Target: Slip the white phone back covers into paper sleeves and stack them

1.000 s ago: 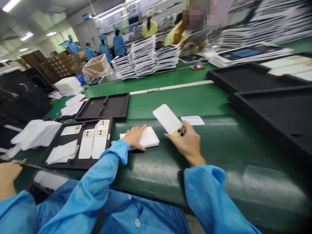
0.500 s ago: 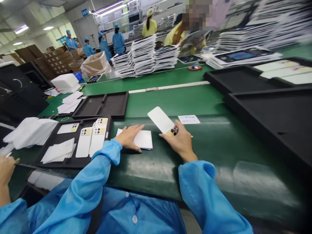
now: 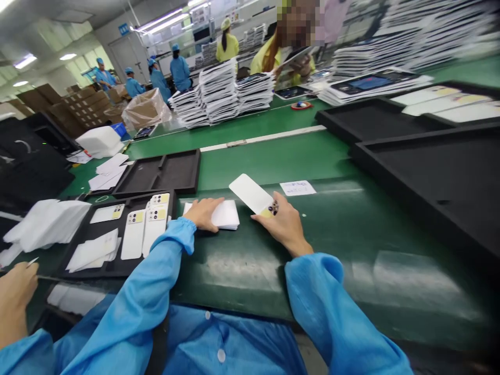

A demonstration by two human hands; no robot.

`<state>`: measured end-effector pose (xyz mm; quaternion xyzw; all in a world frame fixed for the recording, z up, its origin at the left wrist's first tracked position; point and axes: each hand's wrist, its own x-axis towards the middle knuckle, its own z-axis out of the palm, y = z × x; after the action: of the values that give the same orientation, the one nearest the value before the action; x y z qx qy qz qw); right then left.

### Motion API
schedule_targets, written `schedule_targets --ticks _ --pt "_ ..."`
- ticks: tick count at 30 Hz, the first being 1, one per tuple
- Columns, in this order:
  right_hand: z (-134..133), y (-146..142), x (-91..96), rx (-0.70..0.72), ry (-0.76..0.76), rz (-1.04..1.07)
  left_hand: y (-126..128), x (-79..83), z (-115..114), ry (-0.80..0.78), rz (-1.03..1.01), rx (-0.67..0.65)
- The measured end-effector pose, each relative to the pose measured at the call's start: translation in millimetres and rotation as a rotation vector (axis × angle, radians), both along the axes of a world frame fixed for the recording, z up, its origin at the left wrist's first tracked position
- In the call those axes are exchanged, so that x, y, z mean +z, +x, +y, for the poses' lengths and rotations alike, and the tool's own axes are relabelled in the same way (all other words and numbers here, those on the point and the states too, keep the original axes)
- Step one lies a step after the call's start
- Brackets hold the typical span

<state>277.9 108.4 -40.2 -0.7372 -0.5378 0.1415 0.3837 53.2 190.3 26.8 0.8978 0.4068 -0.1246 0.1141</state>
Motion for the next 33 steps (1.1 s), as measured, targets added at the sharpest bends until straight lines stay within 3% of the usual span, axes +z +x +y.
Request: schedule_targets --ticks 7,13,18,22,28,33 --pt "2 1 -5.4 0.013 -0.002 -0.010 -8 -4.7 4 -0.078 -0.142 0.066" --pt "5 -1 -7.2 0.009 0.069 -0.007 -14 -1.1 5 -0.087 -0.273 0.123" --pt "5 -3 -3.2 0.012 0.035 0.014 -14 -1.3 8 -0.058 -0.326 0.116" --pt "5 -5 2.4 -0.002 0.019 0.029 -20 0.6 8 0.005 -0.466 0.094" --pt "5 -8 1.5 -0.029 0.164 0.058 -38 1.5 1 0.215 -0.758 0.152" --pt "8 -10 -2.9 0.037 0.297 0.100 -52 2.0 -10 0.300 -0.720 0.149"
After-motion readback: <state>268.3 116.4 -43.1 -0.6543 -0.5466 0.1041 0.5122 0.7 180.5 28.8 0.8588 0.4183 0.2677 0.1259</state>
